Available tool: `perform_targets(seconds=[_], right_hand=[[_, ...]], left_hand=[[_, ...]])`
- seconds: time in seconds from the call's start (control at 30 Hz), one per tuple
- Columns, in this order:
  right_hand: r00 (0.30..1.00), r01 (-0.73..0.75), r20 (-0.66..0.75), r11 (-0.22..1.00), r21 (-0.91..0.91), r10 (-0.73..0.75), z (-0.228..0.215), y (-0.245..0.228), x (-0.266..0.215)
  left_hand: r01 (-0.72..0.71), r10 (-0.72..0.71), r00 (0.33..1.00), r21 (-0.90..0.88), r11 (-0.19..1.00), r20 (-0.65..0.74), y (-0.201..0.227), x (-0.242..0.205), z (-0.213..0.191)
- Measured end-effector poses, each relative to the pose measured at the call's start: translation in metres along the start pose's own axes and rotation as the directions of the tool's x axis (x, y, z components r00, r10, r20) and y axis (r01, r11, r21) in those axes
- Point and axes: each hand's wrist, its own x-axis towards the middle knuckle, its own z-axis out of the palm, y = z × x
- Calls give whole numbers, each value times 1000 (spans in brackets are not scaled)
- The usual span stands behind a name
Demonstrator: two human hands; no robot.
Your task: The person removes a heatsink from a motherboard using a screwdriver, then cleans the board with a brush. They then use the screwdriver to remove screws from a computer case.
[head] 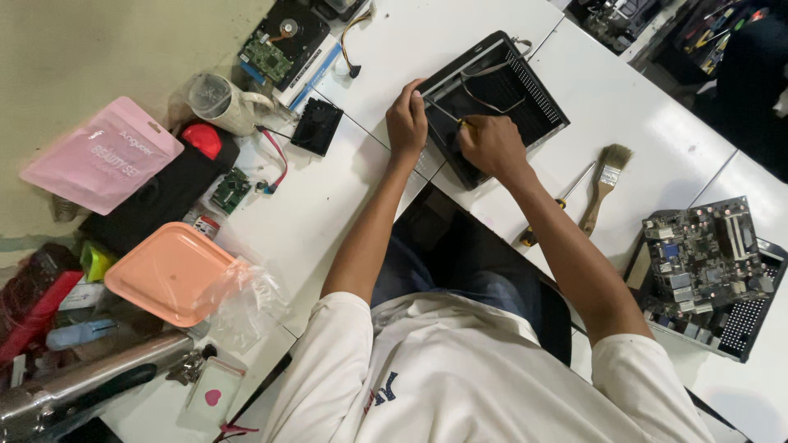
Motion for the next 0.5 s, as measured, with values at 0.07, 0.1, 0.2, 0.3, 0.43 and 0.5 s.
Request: perform_targets(seconds=[0.07,0.1,0.2,0.3,0.43,0.5], right_hand=[[997,9,81,997,72,-15,-1,22,15],[986,8,164,990,143,-31,0,34,21],[940,-274,310,858,434,143,-23,19,19],[926,-369,303,719,589,226,-10,27,25],[998,-61,-7,926,373,69,7,22,15],[884,372,-268,924,-93,-383,23,23,9]], left_hand=[[-2,2,1000,-1,1000,-6,1,2,1],[1,-1,1000,-4,1000,-10,1,1,1],[30,-30,1000,-6,1000,-3,8,2,-1],[69,-69,998,2,998,-11,8,3,1],[56,-56,998,11,998,-11,9,2,1],[72,-72,997,1,997,6,10,1,0]])
